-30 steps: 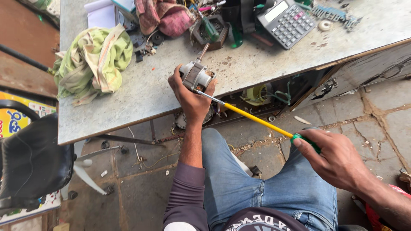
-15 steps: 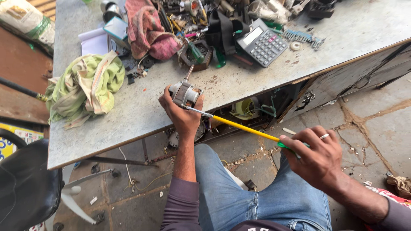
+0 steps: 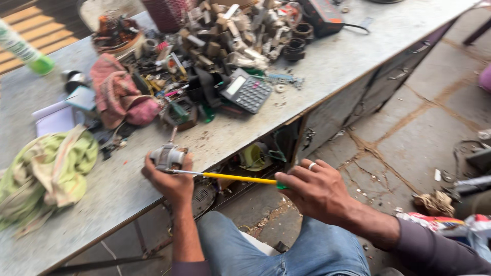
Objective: The person uses a screwdriver to adjust the internal components of a small electric motor held in their left hand. They repeatedly insert the screwdriver into the motor housing and turn it while rotating the motor to access different areas.
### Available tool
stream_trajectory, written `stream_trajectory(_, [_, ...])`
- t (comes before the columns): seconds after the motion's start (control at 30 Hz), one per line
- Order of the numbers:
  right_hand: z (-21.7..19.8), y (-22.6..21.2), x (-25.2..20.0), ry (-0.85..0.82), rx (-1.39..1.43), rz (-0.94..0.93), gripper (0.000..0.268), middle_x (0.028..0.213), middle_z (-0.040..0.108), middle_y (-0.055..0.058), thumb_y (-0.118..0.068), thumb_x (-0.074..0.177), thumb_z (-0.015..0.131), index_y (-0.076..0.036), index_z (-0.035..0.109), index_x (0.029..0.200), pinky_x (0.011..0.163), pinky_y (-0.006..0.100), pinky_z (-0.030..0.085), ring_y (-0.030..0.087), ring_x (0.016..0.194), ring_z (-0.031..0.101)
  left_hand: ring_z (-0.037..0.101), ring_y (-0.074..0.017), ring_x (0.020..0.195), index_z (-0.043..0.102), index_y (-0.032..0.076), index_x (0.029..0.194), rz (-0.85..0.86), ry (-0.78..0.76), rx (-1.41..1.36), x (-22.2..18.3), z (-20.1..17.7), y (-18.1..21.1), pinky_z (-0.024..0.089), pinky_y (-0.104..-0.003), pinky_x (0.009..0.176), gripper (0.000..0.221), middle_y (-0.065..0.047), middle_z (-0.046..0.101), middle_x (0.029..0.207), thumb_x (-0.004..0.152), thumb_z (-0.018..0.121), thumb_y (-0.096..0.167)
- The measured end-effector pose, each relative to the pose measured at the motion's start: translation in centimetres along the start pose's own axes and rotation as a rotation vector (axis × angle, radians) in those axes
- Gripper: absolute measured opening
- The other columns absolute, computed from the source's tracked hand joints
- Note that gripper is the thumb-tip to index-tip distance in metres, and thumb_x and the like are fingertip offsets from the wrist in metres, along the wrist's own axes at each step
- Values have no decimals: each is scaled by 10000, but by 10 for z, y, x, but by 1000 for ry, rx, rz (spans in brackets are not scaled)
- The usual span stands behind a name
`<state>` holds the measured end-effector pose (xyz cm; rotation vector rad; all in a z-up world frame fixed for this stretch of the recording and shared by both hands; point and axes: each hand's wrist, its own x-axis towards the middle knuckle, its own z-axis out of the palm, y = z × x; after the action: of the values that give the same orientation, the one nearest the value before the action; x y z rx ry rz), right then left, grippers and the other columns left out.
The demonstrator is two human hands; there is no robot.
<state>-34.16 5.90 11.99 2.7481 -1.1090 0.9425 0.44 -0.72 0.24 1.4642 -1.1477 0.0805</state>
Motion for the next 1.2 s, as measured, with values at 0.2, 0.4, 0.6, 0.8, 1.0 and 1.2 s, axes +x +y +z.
stream_trajectory(0.2, [2, 4, -3, 90, -224, -138, 357, 944, 599, -1, -154, 795, 746, -189, 666, 1142, 669, 346, 443, 171, 857, 597, 487, -391, 1272, 402, -78, 1503, 68, -19, 39, 2, -2, 3, 422, -544, 1084, 982, -227, 453, 1330, 869, 919, 465])
stream_trajectory(0.4, [14, 12, -10, 93, -166, -46, 321, 919, 602, -6, -116, 823, 724, -203, 666, 1127, 635, 338, 430, 158, 798, 579, 438, -409, 1365, 538, -1, 1448, 233, -120, 190, 3, -23, 15, 414, -544, 1153, 757, -239, 419, 1393, 921, 863, 433])
stream_trajectory(0.6, [26, 17, -17, 86, -58, 33, 238, 933, 587, 5, -164, 895, 724, -179, 667, 1126, 628, 344, 427, 158, 800, 586, 405, -413, 1486, 586, -12, 1431, 342, -295, 241, -1, -58, 12, 403, -520, 1228, 565, -264, 387, 1549, 995, 754, 307])
stream_trajectory(0.8, [34, 17, -21, 136, 56, 77, 237, 929, 569, 10, -192, 909, 750, -175, 656, 1126, 667, 355, 440, 184, 808, 583, 603, -282, 1349, 731, 139, 1328, 529, -294, 487, 10, -84, -8, 489, -405, 1130, 301, -100, 626, 1422, 1047, 755, 244])
stream_trajectory(1.0, [36, 16, -27, 137, 83, 123, 266, 904, 563, 3, -189, 879, 789, -182, 660, 1111, 663, 351, 434, 182, 811, 586, 651, -177, 1154, 787, 237, 1229, 645, -297, 611, 23, -84, -19, 529, -336, 1024, 210, 44, 666, 1229, 1029, 829, 288])
stream_trajectory(1.2, [39, 18, -36, 123, 136, 170, 354, 930, 595, -5, -209, 820, 834, -184, 671, 1133, 684, 343, 464, 172, 840, 606, 624, -152, 1054, 787, 306, 1221, 630, -335, 656, 32, -84, -21, 513, -310, 955, 209, 97, 649, 1146, 1020, 839, 289])
